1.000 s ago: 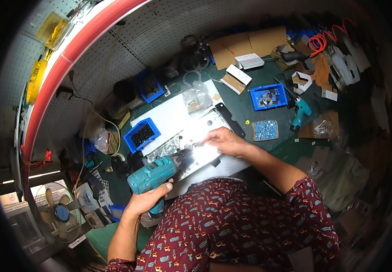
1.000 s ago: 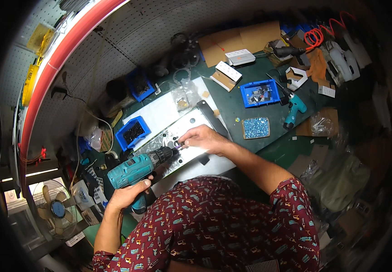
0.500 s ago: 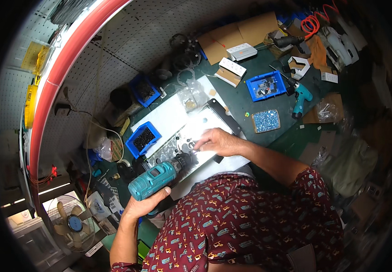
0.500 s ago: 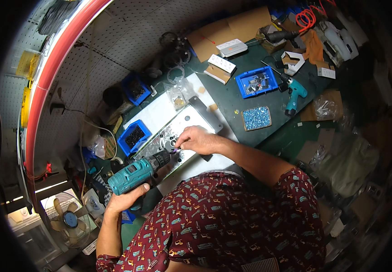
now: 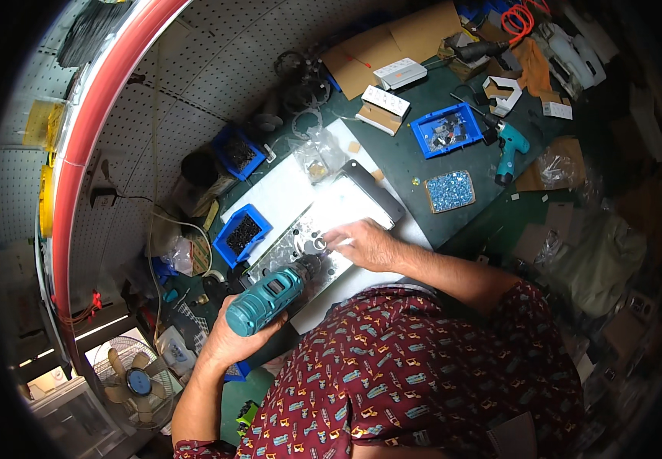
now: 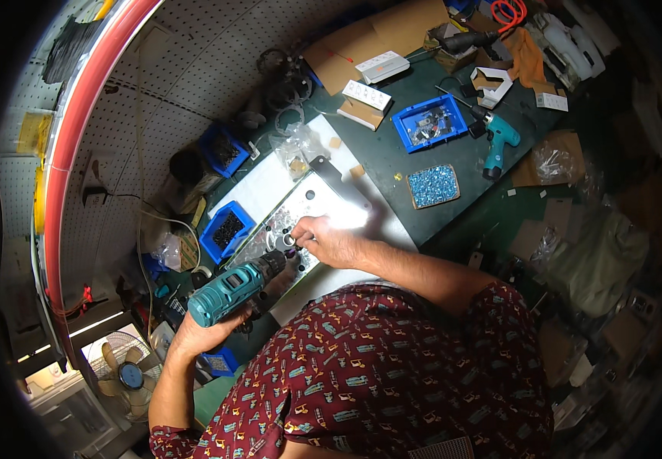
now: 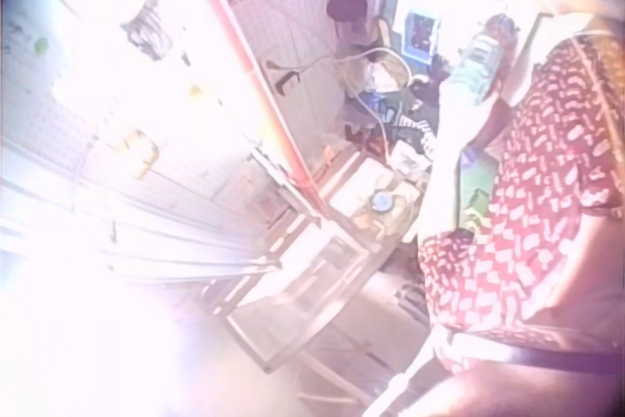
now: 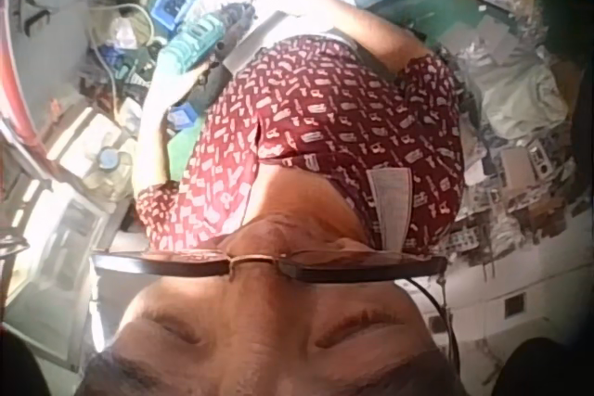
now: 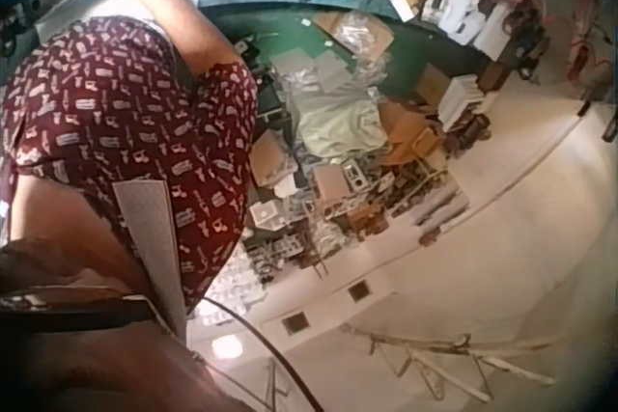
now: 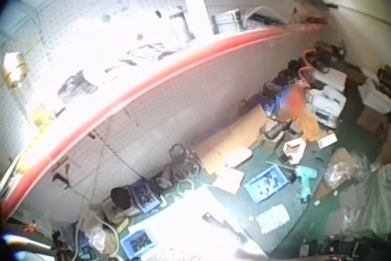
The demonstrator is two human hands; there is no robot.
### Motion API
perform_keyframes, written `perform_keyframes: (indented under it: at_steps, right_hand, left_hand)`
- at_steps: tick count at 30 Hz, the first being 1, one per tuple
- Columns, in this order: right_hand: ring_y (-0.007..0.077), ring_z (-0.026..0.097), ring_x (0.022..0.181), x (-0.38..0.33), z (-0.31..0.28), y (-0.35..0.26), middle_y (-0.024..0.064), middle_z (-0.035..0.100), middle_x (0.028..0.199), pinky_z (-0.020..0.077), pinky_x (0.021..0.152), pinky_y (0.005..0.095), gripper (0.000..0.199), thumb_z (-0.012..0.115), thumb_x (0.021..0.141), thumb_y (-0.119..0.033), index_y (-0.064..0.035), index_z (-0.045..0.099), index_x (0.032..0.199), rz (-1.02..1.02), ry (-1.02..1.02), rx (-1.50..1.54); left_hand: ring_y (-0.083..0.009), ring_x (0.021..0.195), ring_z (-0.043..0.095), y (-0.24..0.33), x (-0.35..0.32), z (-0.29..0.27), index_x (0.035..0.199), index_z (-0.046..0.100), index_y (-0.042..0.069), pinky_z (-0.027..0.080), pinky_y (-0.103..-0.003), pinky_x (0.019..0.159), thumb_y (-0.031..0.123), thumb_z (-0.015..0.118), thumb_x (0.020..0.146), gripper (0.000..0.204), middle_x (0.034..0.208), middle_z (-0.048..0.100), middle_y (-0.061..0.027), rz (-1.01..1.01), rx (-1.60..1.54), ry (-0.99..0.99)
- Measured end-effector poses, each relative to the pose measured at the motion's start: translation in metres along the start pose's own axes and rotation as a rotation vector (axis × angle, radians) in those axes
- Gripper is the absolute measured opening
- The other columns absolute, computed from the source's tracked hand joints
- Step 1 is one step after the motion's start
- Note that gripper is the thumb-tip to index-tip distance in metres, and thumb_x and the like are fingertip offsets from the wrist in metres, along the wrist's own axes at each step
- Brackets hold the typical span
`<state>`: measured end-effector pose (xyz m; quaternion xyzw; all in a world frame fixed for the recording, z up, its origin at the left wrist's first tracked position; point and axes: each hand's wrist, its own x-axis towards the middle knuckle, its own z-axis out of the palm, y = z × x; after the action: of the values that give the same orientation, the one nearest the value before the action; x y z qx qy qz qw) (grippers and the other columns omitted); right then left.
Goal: The person uses a cordless drill to fasten screws into a metal plate, then places a green plastic casing over the plate and secures it. The person also handles a black plastic component and places it into a cardboard box.
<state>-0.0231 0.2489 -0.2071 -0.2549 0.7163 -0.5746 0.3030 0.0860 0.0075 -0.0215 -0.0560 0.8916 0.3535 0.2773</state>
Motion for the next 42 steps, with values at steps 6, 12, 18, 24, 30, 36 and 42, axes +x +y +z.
perform_keyframes:
  at_steps: [6, 12, 18, 24, 30, 36, 42]
  right_hand:
    - [0.0269, 0.076, 0.105, 0.001, -0.003, -0.006, 0.0175, 0.078, 0.108, 0.0585, 0.095, 0.0379, 0.031, 0.063, 0.095, -0.008, 0.0036, 0.069, 0.122, 0.009, -0.048, 0.012]
    - [0.0272, 0.076, 0.105, 0.002, -0.002, -0.003, 0.0173, 0.078, 0.109, 0.0586, 0.096, 0.0381, 0.030, 0.062, 0.096, -0.009, 0.0032, 0.069, 0.123, 0.043, -0.040, -0.007]
    - [0.0267, 0.075, 0.106, 0.000, -0.003, -0.005, 0.0158, 0.078, 0.111, 0.0588, 0.095, 0.0377, 0.029, 0.061, 0.100, -0.012, 0.0006, 0.069, 0.124, 0.051, -0.049, -0.002]
    - [0.0252, 0.075, 0.106, 0.001, -0.001, -0.002, 0.0143, 0.078, 0.109, 0.0591, 0.094, 0.0378, 0.026, 0.061, 0.101, -0.015, -0.0014, 0.069, 0.122, 0.058, -0.040, -0.014]
    - [0.0265, 0.076, 0.102, 0.000, -0.001, -0.003, 0.0163, 0.078, 0.106, 0.0599, 0.092, 0.0384, 0.023, 0.063, 0.099, -0.013, 0.0005, 0.070, 0.116, 0.051, -0.012, -0.001]
    - [0.0293, 0.077, 0.097, -0.001, -0.001, -0.012, 0.0201, 0.078, 0.101, 0.0615, 0.088, 0.0377, 0.015, 0.065, 0.097, -0.006, 0.0047, 0.070, 0.107, 0.021, 0.005, 0.001]
    - [0.0303, 0.077, 0.096, 0.000, 0.000, -0.008, 0.0211, 0.077, 0.100, 0.0614, 0.087, 0.0380, 0.016, 0.063, 0.097, -0.005, 0.0058, 0.070, 0.107, 0.024, 0.017, -0.005]
  left_hand:
    - [-0.0309, 0.081, 0.077, 0.009, -0.003, -0.005, 0.102, 0.075, 0.002, 0.060, -0.037, 0.075, 0.021, 0.084, 0.082, 0.029, 0.087, 0.076, -0.0176, 0.004, 0.104, -0.013]
    - [-0.0295, 0.080, 0.077, 0.003, 0.001, -0.006, 0.103, 0.075, 0.002, 0.060, -0.037, 0.075, 0.019, 0.084, 0.082, 0.028, 0.087, 0.077, -0.0176, 0.000, 0.076, -0.035]
    - [-0.0254, 0.072, 0.074, 0.017, 0.011, -0.013, 0.099, 0.075, 0.000, 0.058, -0.034, 0.072, 0.013, 0.081, 0.084, 0.021, 0.083, 0.076, -0.0156, -0.009, 0.001, -0.043]
    - [-0.0279, 0.072, 0.074, 0.012, 0.009, -0.012, 0.098, 0.074, 0.000, 0.059, -0.035, 0.071, 0.015, 0.083, 0.083, 0.023, 0.081, 0.075, -0.0163, 0.060, 0.144, -0.051]
    - [-0.0299, 0.075, 0.075, 0.021, 0.008, -0.011, 0.099, 0.073, 0.001, 0.059, -0.036, 0.071, 0.018, 0.084, 0.082, 0.026, 0.081, 0.075, -0.0174, 0.025, 0.190, -0.042]
    - [-0.0350, 0.081, 0.076, 0.017, 0.006, -0.011, 0.105, 0.072, 0.002, 0.060, -0.039, 0.074, 0.018, 0.083, 0.081, 0.031, 0.085, 0.075, -0.0197, -0.032, 0.169, -0.080]
    - [-0.0340, 0.080, 0.076, 0.008, 0.009, -0.009, 0.103, 0.073, 0.002, 0.060, -0.039, 0.074, 0.018, 0.082, 0.081, 0.029, 0.084, 0.075, -0.0192, 0.009, 0.164, -0.084]
